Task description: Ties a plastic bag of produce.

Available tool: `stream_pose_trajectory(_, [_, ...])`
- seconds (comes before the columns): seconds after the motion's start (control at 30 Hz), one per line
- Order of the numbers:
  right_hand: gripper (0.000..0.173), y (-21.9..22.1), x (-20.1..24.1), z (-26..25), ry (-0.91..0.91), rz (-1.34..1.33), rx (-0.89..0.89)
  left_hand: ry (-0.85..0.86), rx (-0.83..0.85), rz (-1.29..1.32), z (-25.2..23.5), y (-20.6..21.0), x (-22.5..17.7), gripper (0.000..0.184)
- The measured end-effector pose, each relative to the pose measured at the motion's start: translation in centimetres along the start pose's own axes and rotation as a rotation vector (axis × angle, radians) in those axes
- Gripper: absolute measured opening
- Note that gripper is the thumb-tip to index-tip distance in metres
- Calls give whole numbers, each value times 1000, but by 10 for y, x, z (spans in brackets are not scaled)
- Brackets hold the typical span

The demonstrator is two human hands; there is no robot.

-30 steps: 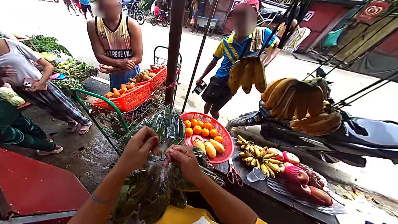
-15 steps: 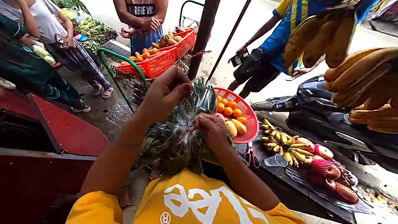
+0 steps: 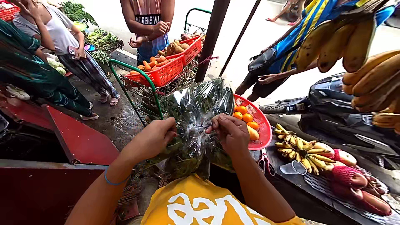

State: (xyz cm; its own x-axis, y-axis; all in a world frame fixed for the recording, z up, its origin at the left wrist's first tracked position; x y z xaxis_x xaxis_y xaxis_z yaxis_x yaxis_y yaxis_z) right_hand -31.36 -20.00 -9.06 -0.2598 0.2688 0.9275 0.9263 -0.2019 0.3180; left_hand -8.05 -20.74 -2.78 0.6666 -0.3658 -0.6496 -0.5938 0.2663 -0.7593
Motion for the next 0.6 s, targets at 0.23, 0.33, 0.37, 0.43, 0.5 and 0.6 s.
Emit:
stream_pose_trajectory(0.23, [38,16,11,12,-242,25,101,89,-264,171,-3,6,11,18])
stream_pose_trajectory(0.33, [37,20,14,12,-277,35,130,66,22,-7,-3,-15,0,19])
stream_pose_trajectory(0.37, [37,23,13,12,-299,52,145,63,96,-99,-4,-22,-8,20])
stream_pose_trajectory(0.43, [36,28,12,13,-348,71,180,78,198,-299,-9,-26,-21,26])
stream_pose_trajectory(0.5, [36,31,15,14,-390,69,226,159,252,-412,-18,-23,-26,25])
stream_pose_trajectory(0.6, [36,29,21,11,-409,70,290,268,264,-487,-35,-23,-21,22])
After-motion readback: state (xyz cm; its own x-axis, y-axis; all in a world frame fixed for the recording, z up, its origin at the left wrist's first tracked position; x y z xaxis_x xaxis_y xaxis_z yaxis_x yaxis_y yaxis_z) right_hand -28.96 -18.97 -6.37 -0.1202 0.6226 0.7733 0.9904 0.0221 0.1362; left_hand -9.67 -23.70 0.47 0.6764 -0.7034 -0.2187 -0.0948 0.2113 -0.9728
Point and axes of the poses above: each hand's wrist, its own z-axis away from the middle knuckle, its own y-axis out of the palm, x = y × z, the point moved 2 cm from there along -z, towards the middle knuckle, and after that the axes turned 13 degrees about -x, right-handed, at the moved point
